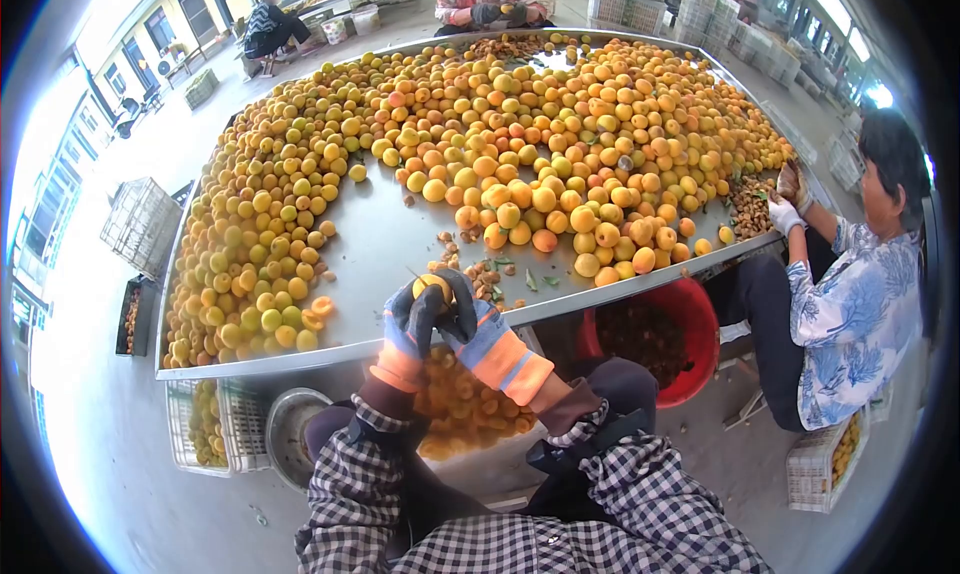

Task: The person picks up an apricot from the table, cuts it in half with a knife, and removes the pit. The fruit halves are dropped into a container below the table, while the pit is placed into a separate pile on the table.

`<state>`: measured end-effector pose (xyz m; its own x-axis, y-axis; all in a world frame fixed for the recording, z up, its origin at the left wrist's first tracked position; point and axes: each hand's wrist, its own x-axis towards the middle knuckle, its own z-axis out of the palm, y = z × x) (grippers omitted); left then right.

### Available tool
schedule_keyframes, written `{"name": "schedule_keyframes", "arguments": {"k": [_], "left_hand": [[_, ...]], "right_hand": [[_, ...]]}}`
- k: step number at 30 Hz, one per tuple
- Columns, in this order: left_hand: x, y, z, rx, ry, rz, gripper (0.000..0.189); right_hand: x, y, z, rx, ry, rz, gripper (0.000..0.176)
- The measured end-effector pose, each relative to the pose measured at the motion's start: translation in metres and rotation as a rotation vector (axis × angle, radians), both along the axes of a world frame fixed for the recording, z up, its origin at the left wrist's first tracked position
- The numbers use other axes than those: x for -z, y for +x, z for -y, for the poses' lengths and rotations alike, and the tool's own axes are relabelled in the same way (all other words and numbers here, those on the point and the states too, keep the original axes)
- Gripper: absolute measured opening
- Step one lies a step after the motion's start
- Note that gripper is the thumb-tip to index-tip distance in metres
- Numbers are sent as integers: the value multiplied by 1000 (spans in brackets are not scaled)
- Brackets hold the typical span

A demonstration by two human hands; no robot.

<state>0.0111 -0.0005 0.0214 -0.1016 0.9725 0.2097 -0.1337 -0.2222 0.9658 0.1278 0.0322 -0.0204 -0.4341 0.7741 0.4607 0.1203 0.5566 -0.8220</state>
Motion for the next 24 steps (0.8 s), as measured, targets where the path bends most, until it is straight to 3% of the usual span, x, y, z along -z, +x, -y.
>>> {"name": "schedule_keyframes", "arguments": {"k": [2, 5, 10, 12, 15, 17, 19, 21, 22, 24], "left_hand": [[27, -11, -5, -109, 28, -73, 35], [25, -11, -4, -15, -14, 28, 50], [22, -12, -1, 90, -143, 247, 51], [14, -16, -2, 158, -131, 331, 51], [8, -24, 0, 75, -156, 416, 46], [5, -33, 3, 60, -184, 440, 40], [7, -39, 5, -17, -207, 337, 41], [3, -40, 6, 0, -209, 327, 39], [2, -40, 6, 23, -215, 314, 37], [7, -35, 5, 5, -163, 255, 37]], "right_hand": [[7, -7, -1, -143, -492, -517, 44], [-24, 19, -15, -222, -642, -300, 44], [-31, 23, -17, -239, -805, -399, 41], [-41, 30, -17, -240, -802, -366, 41], [-37, 36, -20, -271, -738, -309, 40], [-46, 44, -19, -360, -558, -83, 42], [-65, 54, -14, -395, -572, 83, 46], [-71, 58, -13, -591, -410, 313, 50], [-79, 57, -7, -506, -565, 228, 40], [-65, 51, -20, -398, -596, 143, 34]]}}
